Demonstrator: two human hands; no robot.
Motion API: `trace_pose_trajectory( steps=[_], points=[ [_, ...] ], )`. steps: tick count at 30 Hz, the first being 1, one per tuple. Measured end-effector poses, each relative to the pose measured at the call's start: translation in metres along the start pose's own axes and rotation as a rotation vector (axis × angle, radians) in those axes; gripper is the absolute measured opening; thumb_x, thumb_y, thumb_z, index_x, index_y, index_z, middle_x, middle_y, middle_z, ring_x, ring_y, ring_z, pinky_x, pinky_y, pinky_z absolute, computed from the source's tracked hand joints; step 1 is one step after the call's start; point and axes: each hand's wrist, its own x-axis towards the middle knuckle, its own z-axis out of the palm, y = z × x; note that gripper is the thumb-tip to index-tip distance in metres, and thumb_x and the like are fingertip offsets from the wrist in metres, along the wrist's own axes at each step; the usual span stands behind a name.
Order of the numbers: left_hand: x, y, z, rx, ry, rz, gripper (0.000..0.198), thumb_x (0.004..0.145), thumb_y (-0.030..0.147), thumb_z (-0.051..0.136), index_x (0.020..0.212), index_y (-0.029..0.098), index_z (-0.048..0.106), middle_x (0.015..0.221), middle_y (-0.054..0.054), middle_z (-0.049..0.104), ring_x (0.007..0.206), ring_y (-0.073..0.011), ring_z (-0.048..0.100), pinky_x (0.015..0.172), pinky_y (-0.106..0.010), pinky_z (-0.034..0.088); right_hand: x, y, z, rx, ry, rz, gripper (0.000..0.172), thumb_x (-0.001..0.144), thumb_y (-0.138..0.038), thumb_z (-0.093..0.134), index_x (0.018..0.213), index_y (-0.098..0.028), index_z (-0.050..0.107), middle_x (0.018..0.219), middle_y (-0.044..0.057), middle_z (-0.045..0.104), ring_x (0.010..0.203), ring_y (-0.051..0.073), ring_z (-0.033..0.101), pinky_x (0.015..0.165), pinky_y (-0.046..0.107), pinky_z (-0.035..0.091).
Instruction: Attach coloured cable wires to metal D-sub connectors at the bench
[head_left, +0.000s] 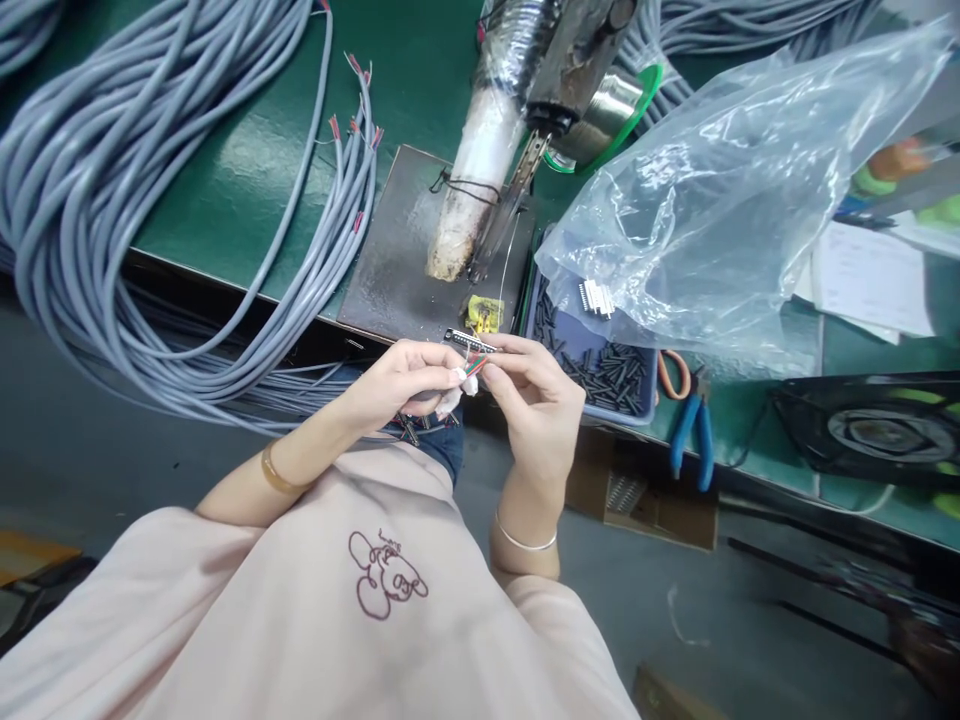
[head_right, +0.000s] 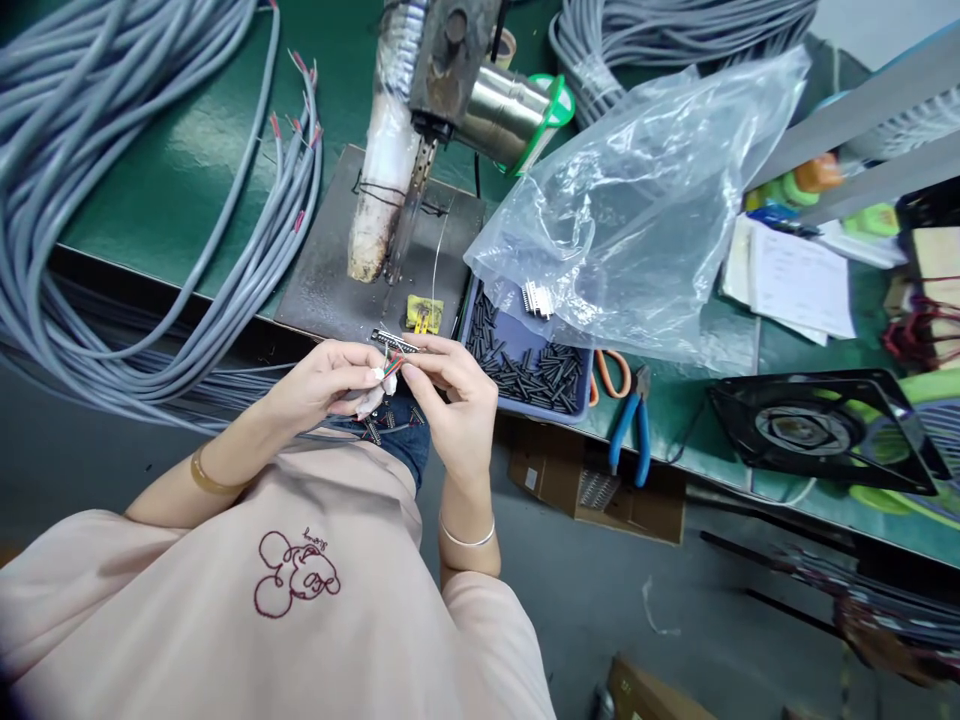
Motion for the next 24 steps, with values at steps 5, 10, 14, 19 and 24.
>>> trace_pose_trajectory(
  steps=[5, 10, 14, 19, 24],
  points=[
    [0.0, -0.003, 0.002, 0.049, 0.003, -0.029, 0.025, 0.076, 0.034, 0.077, 0.072, 0.013, 0.065, 0.05, 0.002, 0.06, 0.033, -0.0003, 0.03, 0.036, -0.017, 0.016, 0.003, 0.006, -0.002, 0.134, -0.059, 0.042, 0.013, 0.087, -0.021, 0.074, 0.091, -0.031, 0.08, 0.106, -0.001, 0.079, 0.097, 0.015, 0.075, 0.082, 0.031, 0.064],
    [0.0, -0.006, 0.008, 0.11, 0.128, 0.044, 0.032, 0.073, 0.036, 0.081, 0.072, 0.016, 0.057, 0.052, 0.005, 0.059, 0.036, 0.0, 0.032, 0.037, -0.015, 0.021, 0.002, 0.004, -0.003, 0.094, -0.018, 0.047, 0.006, 0.085, -0.022, 0.073, 0.08, -0.025, 0.075, 0.106, 0.002, 0.078, 0.093, 0.017, 0.076, 0.078, 0.031, 0.065],
    [0.0, -0.009, 0.012, 0.136, 0.304, 0.18, 0.031, 0.068, 0.03, 0.084, 0.074, 0.016, 0.057, 0.056, 0.006, 0.059, 0.041, -0.0012, 0.041, 0.04, -0.014, 0.03, -0.005, -0.001, 0.005, -0.071, 0.042, -0.042, 0.008, 0.086, -0.019, 0.07, 0.081, -0.024, 0.074, 0.108, 0.004, 0.077, 0.096, 0.019, 0.076, 0.083, 0.036, 0.066],
    [0.0, -0.011, 0.013, 0.103, 0.319, 0.208, 0.022, 0.071, 0.028, 0.077, 0.072, 0.015, 0.058, 0.053, 0.004, 0.06, 0.038, -0.0021, 0.039, 0.038, -0.015, 0.027, -0.014, 0.0, 0.014, -0.181, 0.173, -0.163, 0.009, 0.089, -0.018, 0.07, 0.089, -0.025, 0.075, 0.11, 0.003, 0.076, 0.103, 0.02, 0.075, 0.092, 0.042, 0.065],
    [-0.002, -0.008, 0.012, 0.048, 0.244, 0.111, 0.023, 0.069, 0.026, 0.074, 0.064, 0.017, 0.053, 0.05, 0.003, 0.061, 0.036, -0.0008, 0.031, 0.037, -0.016, 0.021, -0.009, 0.001, 0.011, -0.097, 0.172, -0.029, 0.007, 0.09, -0.025, 0.07, 0.088, -0.025, 0.076, 0.107, 0.003, 0.076, 0.098, 0.019, 0.076, 0.086, 0.039, 0.067]
  ],
)
